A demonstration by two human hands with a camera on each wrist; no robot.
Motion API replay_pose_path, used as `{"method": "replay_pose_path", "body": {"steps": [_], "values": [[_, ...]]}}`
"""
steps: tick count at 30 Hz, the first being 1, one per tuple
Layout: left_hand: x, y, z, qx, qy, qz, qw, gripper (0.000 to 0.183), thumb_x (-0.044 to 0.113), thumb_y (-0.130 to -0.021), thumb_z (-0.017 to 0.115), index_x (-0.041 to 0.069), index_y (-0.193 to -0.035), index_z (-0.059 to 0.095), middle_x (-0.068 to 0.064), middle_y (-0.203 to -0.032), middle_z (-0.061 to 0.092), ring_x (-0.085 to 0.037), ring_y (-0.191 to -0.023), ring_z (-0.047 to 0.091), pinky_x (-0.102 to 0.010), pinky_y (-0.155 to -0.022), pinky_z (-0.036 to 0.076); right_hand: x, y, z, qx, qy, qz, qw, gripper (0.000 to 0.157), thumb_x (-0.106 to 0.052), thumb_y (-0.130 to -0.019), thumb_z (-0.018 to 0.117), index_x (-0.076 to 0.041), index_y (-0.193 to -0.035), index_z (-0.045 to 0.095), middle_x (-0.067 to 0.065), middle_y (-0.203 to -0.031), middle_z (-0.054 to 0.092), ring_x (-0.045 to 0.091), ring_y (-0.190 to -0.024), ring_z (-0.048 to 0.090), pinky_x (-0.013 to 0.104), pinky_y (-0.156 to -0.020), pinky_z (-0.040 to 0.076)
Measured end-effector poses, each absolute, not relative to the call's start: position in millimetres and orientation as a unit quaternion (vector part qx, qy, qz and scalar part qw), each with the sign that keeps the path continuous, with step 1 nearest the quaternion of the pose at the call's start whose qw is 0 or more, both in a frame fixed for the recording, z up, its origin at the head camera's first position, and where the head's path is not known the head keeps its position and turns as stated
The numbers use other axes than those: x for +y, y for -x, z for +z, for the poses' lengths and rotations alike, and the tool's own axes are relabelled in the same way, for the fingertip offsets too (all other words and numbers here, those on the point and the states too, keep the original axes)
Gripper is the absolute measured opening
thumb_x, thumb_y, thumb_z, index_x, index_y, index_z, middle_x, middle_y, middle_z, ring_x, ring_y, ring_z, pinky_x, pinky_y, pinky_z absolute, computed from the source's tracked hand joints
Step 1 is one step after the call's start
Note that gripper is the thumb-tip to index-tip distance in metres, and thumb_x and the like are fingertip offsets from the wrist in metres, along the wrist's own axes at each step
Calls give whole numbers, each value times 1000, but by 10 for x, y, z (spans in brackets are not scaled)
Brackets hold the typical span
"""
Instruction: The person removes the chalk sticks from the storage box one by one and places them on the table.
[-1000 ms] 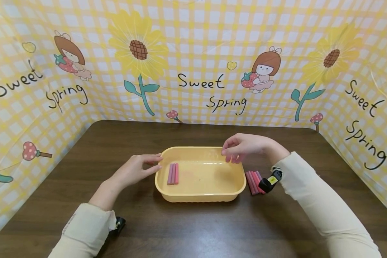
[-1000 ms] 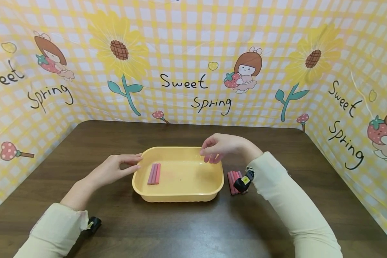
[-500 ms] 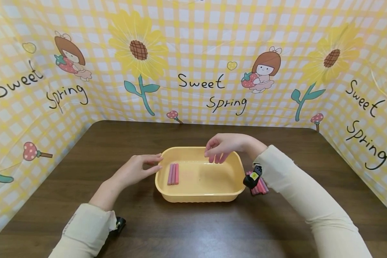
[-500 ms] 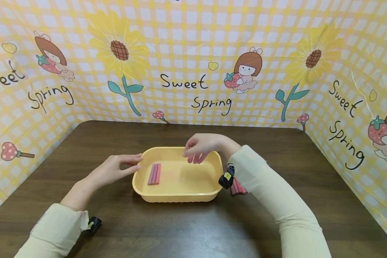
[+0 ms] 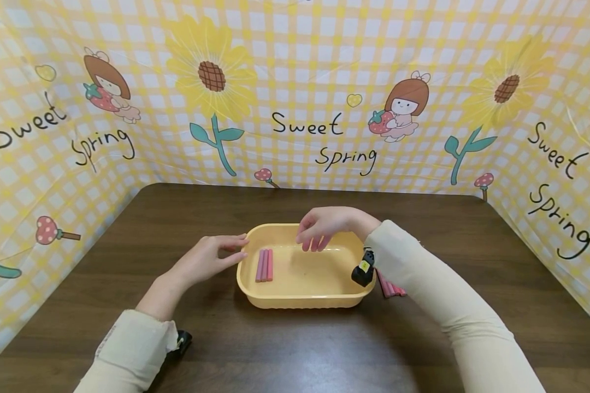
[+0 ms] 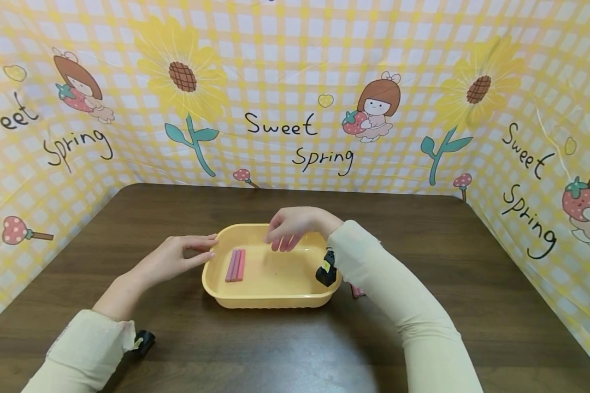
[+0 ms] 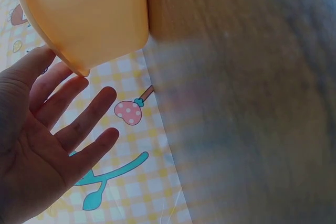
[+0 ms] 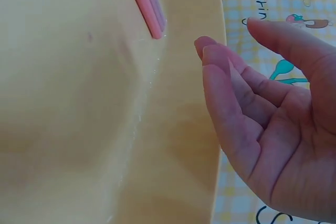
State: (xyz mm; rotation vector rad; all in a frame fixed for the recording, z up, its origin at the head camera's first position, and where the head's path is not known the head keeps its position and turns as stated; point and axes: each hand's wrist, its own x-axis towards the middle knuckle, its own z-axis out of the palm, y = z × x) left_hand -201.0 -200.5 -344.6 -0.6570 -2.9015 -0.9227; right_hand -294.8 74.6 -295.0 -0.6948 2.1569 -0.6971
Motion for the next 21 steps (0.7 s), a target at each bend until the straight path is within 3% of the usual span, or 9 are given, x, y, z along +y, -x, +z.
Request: {"method": "replay_pose_path", "body": {"steps": [13,21], "values": [[-2007,2021,-3452,-930,216,-297,17,39,22,-89,64,6,-125,60,-13,-131,57,-29,-115,59,-47,-98,46,569,3021,-3129,830,281,-277,394,29,-28,-91,59,-6,-110,62,6,-97,68,13,-80,65,29,-79,57],[-2009,2024,-3455,-930,215,-299,18,39,22,-89,64,6,-124,61,-13,-130,58,-30,-117,58,-48,-98,45,421,3030,-3270,823,283,-281,406,27,-27,-91,59,-5,-106,64,4,-90,69,10,-76,63,25,-73,56]]}}
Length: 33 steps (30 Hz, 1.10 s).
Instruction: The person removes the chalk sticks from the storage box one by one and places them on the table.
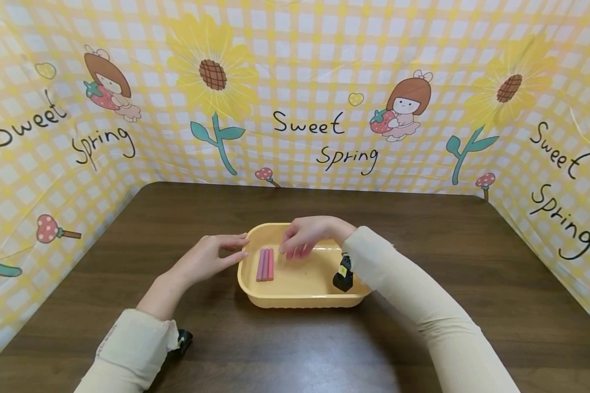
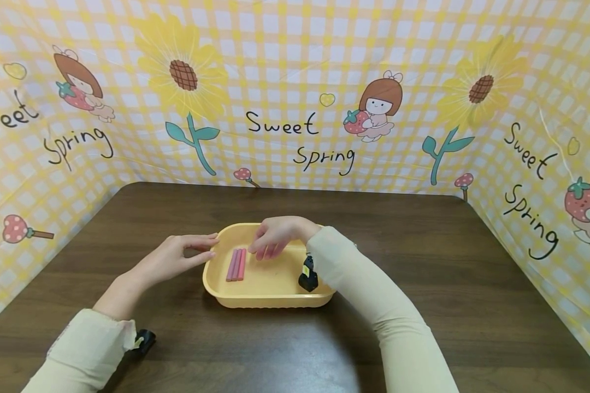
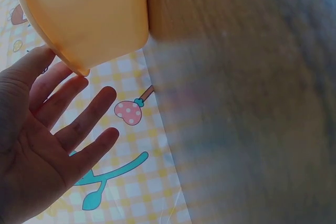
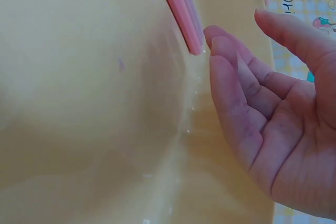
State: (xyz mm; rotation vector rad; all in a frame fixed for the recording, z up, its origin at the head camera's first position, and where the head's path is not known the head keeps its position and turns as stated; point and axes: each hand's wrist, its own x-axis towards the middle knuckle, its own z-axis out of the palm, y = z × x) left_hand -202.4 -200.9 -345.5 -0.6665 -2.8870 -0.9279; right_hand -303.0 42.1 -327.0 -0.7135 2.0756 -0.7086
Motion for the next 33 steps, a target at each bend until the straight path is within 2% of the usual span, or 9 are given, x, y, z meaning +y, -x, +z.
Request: {"method": "replay_pose_path", "body": {"steps": [7,15,25,33], "values": [[-2003,2021,-3451,-930,213,-298,19,39,22,-89,64,6,-124,61,-13,-131,57,-30,-119,57,-48,-99,44,315,3016,-3365,817,263,-294,421,25,-24,-91,59,-2,-101,64,-2,-78,67,6,-67,61,19,-64,53],[-1998,2011,-3441,-931,211,-297,16,39,23,-89,64,5,-124,61,-13,-131,57,-31,-120,55,-49,-100,44,229,3002,-3450,807,245,-306,442,17,-21,-92,58,-6,-85,63,-3,-70,67,5,-60,60,16,-57,51],[-2001,2009,-3444,-931,207,-300,16,39,22,-89,64,5,-123,61,-13,-132,57,-31,-121,55,-49,-99,44,144,2980,-3510,813,224,-294,450,25,-27,-92,59,-9,-74,65,-2,-64,66,4,-53,58,14,-52,50],[-2000,2009,-3442,-930,209,-303,17,38,23,-89,63,5,-122,62,-13,-132,57,-32,-122,54,-49,-100,44,86,2938,-3529,831,207,-289,429,32,-30,-91,60,-8,-68,65,-1,-60,65,4,-49,56,14,-49,49]]}}
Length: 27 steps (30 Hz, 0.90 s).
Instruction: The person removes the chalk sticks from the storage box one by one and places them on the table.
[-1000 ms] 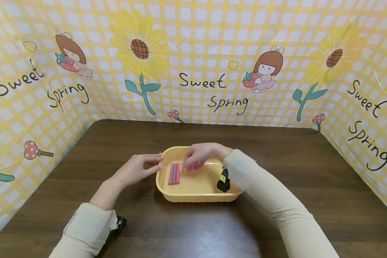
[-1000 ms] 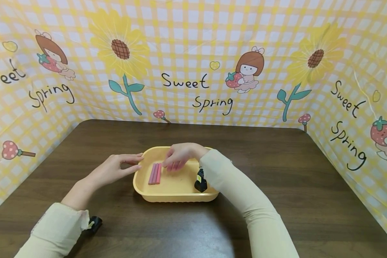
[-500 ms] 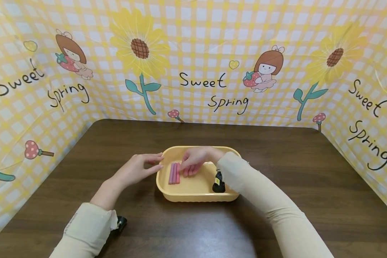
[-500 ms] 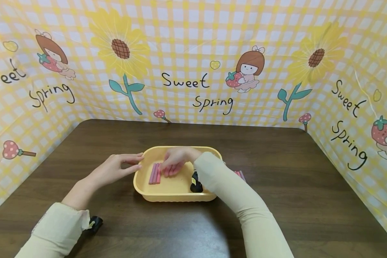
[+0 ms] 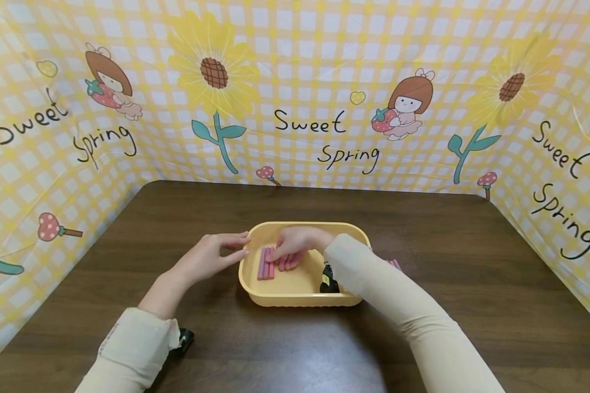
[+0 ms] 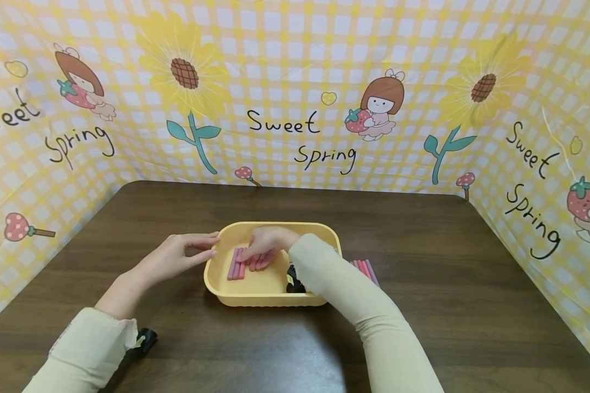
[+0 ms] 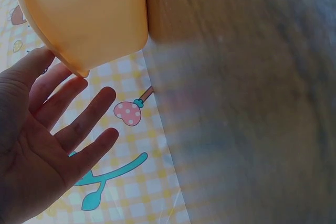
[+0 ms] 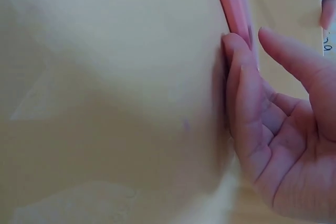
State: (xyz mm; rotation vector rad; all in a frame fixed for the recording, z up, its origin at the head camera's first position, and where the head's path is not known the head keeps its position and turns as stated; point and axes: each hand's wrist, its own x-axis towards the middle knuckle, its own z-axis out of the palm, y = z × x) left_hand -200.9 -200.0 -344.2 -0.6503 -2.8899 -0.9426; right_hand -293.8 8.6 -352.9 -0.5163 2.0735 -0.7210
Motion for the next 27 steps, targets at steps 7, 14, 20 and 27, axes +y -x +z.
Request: {"method": "replay_pose_path", "body": {"steps": [7,14,20,27], "values": [[-1997,2010,-3441,-931,207,-301,16,38,23,-89,63,5,-123,62,-13,-132,56,-32,-121,55,-49,-99,44,52,2907,-3549,843,198,-289,408,33,-29,-91,61,-9,-65,63,-2,-56,63,4,-46,55,14,-47,48],[-1999,2010,-3443,-932,205,-300,14,39,24,-89,63,6,-123,61,-12,-132,57,-31,-121,55,-48,-99,44,46,2906,-3558,843,189,-297,407,31,-25,-90,62,-8,-64,63,-2,-55,63,4,-46,56,14,-48,48],[-1996,2010,-3443,-932,204,-299,16,39,23,-89,63,6,-123,61,-12,-132,57,-31,-121,55,-49,-99,44,41,2913,-3556,838,189,-301,415,30,-22,-90,62,-6,-64,63,-1,-56,64,4,-47,58,15,-48,50],[-1994,2030,-3463,-930,212,-298,27,38,23,-88,64,5,-122,63,-12,-130,58,-30,-119,57,-47,-99,45,51,2930,-3547,827,188,-305,434,30,-20,-90,62,-6,-64,64,-1,-56,64,4,-47,58,15,-49,50]]}}
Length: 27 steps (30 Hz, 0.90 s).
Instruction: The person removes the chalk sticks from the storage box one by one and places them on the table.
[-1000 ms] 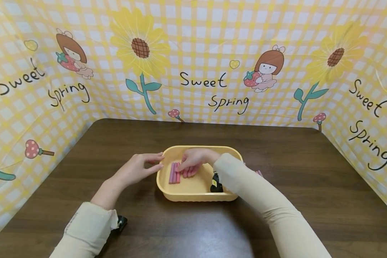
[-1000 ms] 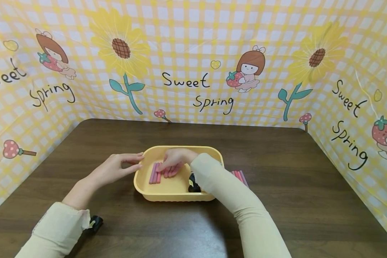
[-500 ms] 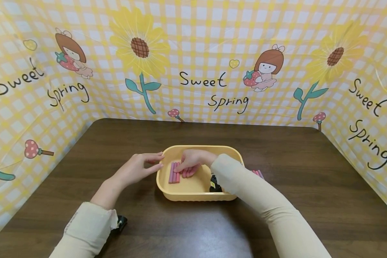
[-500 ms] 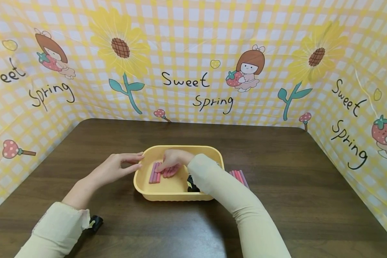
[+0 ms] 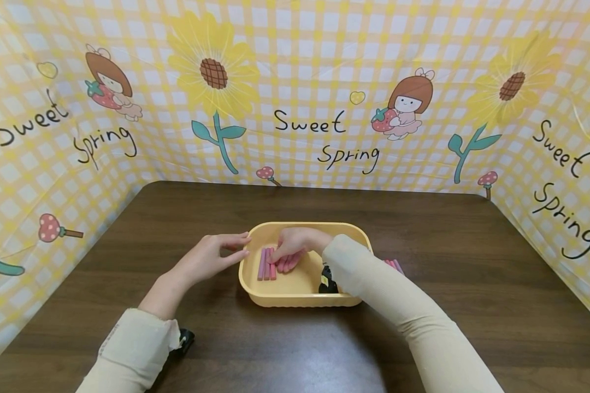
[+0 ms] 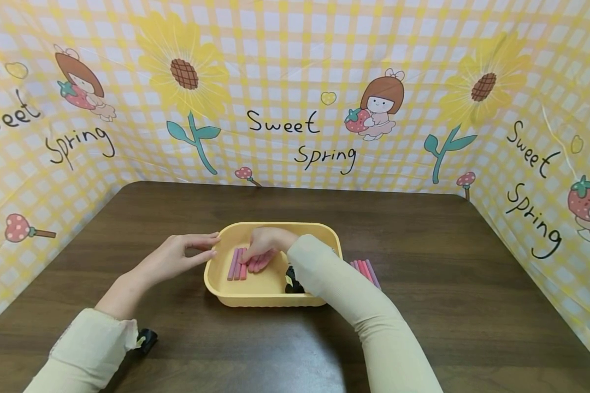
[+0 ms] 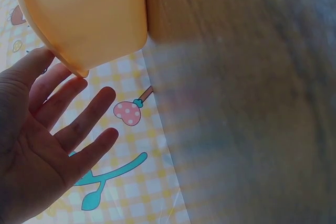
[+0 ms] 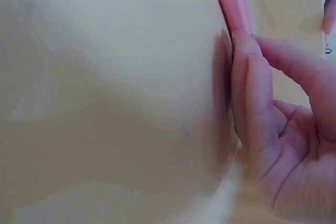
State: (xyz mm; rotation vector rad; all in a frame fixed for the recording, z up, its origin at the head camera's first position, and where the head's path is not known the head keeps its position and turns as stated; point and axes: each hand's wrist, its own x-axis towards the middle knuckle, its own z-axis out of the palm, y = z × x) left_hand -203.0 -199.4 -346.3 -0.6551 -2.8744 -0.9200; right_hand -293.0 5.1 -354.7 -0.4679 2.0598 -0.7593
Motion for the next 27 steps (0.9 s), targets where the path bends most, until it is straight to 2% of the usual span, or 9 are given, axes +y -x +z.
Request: {"method": "replay_pose_path", "body": {"steps": [10,27], "values": [[-2002,2027,-3468,-931,211,-297,24,39,22,-89,64,6,-123,61,-12,-130,58,-30,-119,57,-47,-98,45,116,2947,-3524,802,173,-332,466,27,-14,-92,58,-5,-67,64,0,-57,65,5,-48,59,14,-50,50],[-1997,2014,-3462,-931,210,-298,26,39,22,-88,65,6,-124,61,-12,-130,58,-30,-117,58,-47,-97,46,354,2965,-3365,803,193,-350,441,16,-12,-92,57,0,-85,66,-2,-64,67,5,-57,62,15,-55,52]]}}
